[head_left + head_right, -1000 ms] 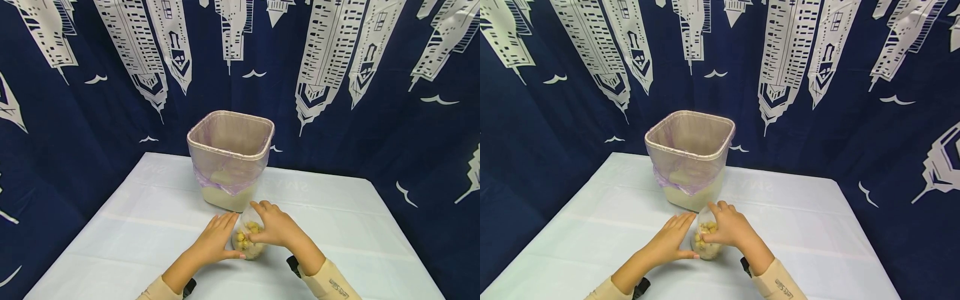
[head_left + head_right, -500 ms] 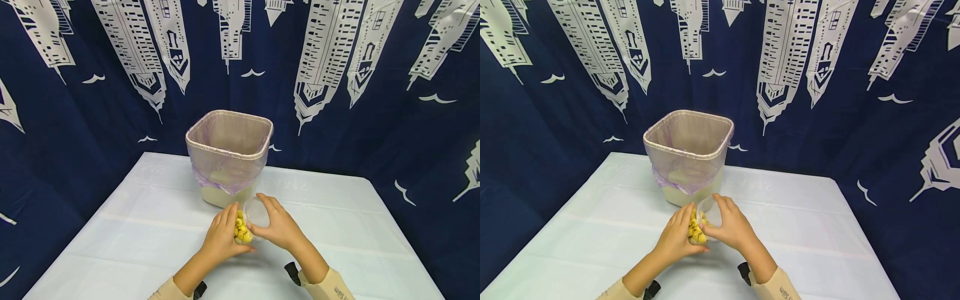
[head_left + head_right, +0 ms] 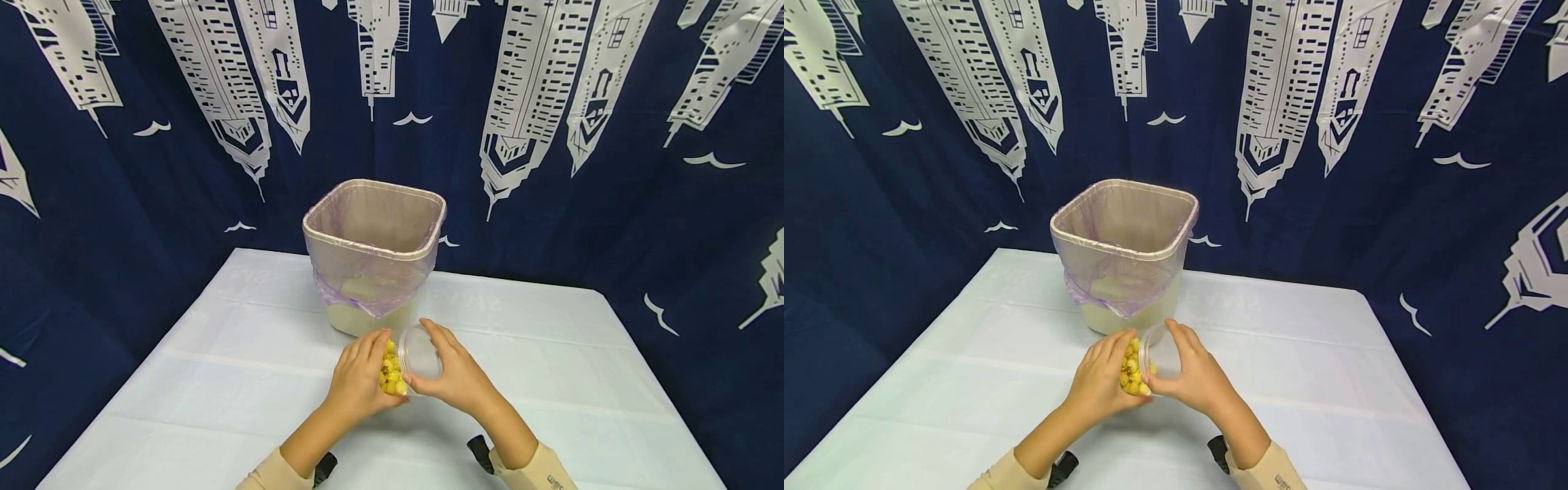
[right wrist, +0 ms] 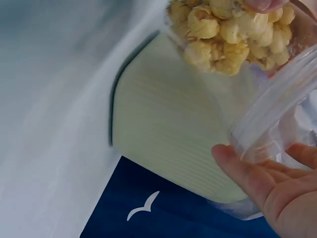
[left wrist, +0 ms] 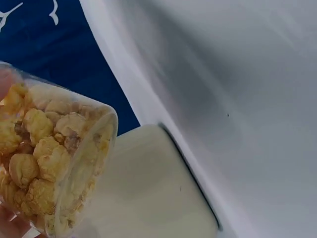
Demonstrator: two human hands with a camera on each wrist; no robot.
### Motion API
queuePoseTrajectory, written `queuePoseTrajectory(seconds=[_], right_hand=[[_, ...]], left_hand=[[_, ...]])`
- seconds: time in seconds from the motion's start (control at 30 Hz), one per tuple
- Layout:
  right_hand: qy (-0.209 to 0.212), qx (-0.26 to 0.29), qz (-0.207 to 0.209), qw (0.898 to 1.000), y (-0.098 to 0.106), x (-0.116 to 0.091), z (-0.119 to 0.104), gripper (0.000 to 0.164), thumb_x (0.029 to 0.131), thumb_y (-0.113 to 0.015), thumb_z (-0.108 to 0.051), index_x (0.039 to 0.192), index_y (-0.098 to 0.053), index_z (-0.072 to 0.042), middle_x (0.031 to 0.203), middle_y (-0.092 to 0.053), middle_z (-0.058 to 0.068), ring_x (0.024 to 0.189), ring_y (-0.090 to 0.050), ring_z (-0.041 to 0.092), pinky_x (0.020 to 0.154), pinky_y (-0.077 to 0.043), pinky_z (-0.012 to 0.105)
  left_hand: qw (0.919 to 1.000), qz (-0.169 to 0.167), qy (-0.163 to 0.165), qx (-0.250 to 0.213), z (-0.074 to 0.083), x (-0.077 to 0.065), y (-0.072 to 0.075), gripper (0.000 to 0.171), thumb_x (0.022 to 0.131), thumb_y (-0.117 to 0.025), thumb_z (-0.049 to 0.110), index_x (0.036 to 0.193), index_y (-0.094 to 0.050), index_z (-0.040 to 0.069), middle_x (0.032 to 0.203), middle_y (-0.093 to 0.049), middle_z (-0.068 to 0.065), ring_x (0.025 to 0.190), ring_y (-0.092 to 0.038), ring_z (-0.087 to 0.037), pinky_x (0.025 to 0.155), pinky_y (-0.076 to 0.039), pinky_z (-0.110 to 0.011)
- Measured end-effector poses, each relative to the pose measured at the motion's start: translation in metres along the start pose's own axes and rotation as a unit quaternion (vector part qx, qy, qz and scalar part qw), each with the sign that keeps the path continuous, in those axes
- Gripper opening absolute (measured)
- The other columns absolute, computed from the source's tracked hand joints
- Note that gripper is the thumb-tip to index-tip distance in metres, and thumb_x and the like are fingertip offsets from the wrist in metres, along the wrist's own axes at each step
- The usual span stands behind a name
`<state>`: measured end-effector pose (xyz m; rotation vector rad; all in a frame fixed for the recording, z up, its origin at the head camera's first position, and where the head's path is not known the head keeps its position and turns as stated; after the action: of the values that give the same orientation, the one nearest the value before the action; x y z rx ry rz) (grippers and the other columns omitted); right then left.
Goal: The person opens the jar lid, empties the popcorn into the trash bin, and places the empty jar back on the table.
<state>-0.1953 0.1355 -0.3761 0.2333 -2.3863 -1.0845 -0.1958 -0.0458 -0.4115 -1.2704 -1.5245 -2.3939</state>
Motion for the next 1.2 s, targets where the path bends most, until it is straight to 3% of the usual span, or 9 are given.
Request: queuePoseTrajectory(seconds=[0.3, 0.6, 0.7, 0.8, 0.97, 1.07, 1.2], right_hand=[[0.122, -0.044, -0.047, 0.99, 0.002, -0.002, 0.007, 0.093, 0.061, -0.077, -0.038, 0.137, -0.03, -0.009, 0.135, -0.036, 0.005, 0.12, -0.039, 0.022, 0.091, -0.041, 0.041], [0.146, -0.043, -0.116, 0.982, 0.01, -0.005, 0.007, 0.101, 0.063, -0.079, -0.036, 0.143, -0.019, -0.021, 0.145, -0.02, 0.003, 0.13, -0.022, 0.023, 0.098, -0.033, 0.043], [0.102, -0.021, -0.119, 0.987, 0.01, -0.007, 0.006, 0.108, 0.064, -0.077, -0.044, 0.145, -0.009, -0.021, 0.148, -0.012, 0.003, 0.132, -0.018, 0.022, 0.099, -0.031, 0.043], [0.017, -0.006, -0.097, 0.995, 0.007, -0.008, 0.001, 0.106, 0.069, -0.067, -0.056, 0.145, -0.003, -0.018, 0.148, -0.01, 0.008, 0.129, -0.024, 0.028, 0.096, -0.034, 0.047], [-0.121, -0.018, -0.056, 0.991, 0.003, -0.009, -0.009, 0.1, 0.075, -0.05, -0.067, 0.143, -0.013, -0.005, 0.14, -0.026, 0.021, 0.117, -0.039, 0.04, 0.086, -0.039, 0.055], [-0.157, -0.029, -0.055, 0.986, 0.002, -0.008, -0.013, 0.099, 0.075, -0.05, -0.067, 0.141, -0.019, 0.0, 0.134, -0.035, 0.025, 0.111, -0.045, 0.041, 0.083, -0.041, 0.056], [-0.159, -0.03, -0.052, 0.985, 0.0, -0.007, -0.013, 0.095, 0.075, -0.056, -0.062, 0.138, -0.027, 0.002, 0.129, -0.04, 0.024, 0.11, -0.047, 0.039, 0.082, -0.042, 0.055]], left_hand=[[0.9985, -0.054, 0.0, -0.012, -0.005, -0.002, 0.004, 0.102, 0.046, -0.083, 0.05, 0.128, -0.041, 0.006, 0.122, -0.048, -0.009, 0.111, -0.046, -0.027, 0.094, -0.037, -0.042], [0.9975, -0.068, -0.018, 0.003, -0.005, -0.001, 0.006, 0.102, 0.046, -0.084, 0.048, 0.128, -0.041, 0.005, 0.122, -0.048, -0.01, 0.11, -0.046, -0.028, 0.093, -0.037, -0.042], [0.9978, -0.064, -0.02, 0.002, -0.006, -0.001, 0.006, 0.101, 0.047, -0.083, 0.049, 0.127, -0.042, 0.005, 0.121, -0.048, -0.01, 0.109, -0.046, -0.028, 0.093, -0.037, -0.042], [0.998, -0.061, -0.014, -0.005, -0.005, 0.0, 0.005, 0.099, 0.048, -0.083, 0.049, 0.127, -0.041, 0.007, 0.12, -0.048, -0.01, 0.109, -0.046, -0.027, 0.094, -0.036, -0.041], [0.9981, -0.059, -0.013, 0.002, -0.005, 0.0, 0.005, 0.098, 0.049, -0.083, 0.047, 0.128, -0.04, 0.008, 0.12, -0.048, -0.009, 0.109, -0.045, -0.026, 0.095, -0.035, -0.04], [0.9983, -0.055, -0.019, 0.011, -0.005, -0.001, 0.005, 0.099, 0.048, -0.083, 0.047, 0.127, -0.041, 0.006, 0.12, -0.048, -0.009, 0.109, -0.045, -0.026, 0.095, -0.035, -0.04], [0.9985, -0.044, -0.028, 0.018, -0.004, -0.001, 0.005, 0.099, 0.046, -0.083, 0.048, 0.126, -0.042, 0.005, 0.119, -0.049, -0.01, 0.107, -0.046, -0.026, 0.094, -0.036, -0.041]])
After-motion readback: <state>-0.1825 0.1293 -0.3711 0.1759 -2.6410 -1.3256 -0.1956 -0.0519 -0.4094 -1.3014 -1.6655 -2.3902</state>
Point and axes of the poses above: each hand's wrist, its own x-axis towards the middle knuckle, its own y-axis out of the back of the hand, z = x × y, the point moved 1 cm from there along x, towards the middle knuckle
